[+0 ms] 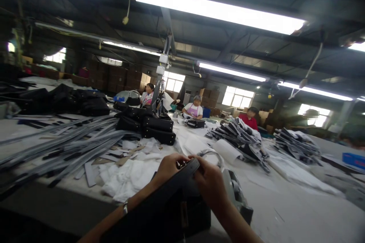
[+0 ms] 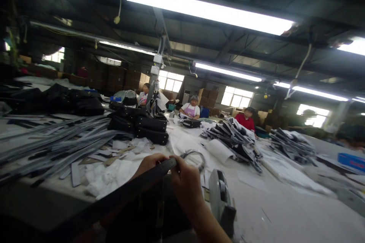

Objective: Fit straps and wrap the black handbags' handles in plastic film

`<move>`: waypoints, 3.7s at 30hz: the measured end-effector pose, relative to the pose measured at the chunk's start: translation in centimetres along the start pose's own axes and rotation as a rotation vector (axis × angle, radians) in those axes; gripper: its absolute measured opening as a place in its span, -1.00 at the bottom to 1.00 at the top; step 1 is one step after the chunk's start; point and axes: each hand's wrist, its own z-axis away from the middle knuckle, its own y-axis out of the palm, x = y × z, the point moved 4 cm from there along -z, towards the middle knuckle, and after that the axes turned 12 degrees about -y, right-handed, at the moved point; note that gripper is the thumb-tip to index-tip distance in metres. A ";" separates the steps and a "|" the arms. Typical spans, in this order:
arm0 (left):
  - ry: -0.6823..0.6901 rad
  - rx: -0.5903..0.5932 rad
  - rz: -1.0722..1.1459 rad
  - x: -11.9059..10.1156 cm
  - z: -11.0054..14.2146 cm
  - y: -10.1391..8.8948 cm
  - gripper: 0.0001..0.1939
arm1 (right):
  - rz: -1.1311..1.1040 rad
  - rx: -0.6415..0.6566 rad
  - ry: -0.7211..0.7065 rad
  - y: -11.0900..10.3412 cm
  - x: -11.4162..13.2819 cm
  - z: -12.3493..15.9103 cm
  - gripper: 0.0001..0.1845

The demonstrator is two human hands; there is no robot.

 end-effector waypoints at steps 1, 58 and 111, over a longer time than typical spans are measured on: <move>0.000 0.013 0.018 0.0 0.1 -0.2 -0.69 | -0.001 0.009 0.007 -0.4 -0.1 -0.5 -0.68; 0.127 0.006 0.147 0.9 2.9 -2.7 -0.71 | 0.170 0.606 -0.119 -7.0 1.5 -6.8 -0.52; -0.195 0.081 0.680 1.7 3.1 -2.9 -0.77 | 0.238 0.610 -0.499 -1.3 3.9 -5.3 -0.53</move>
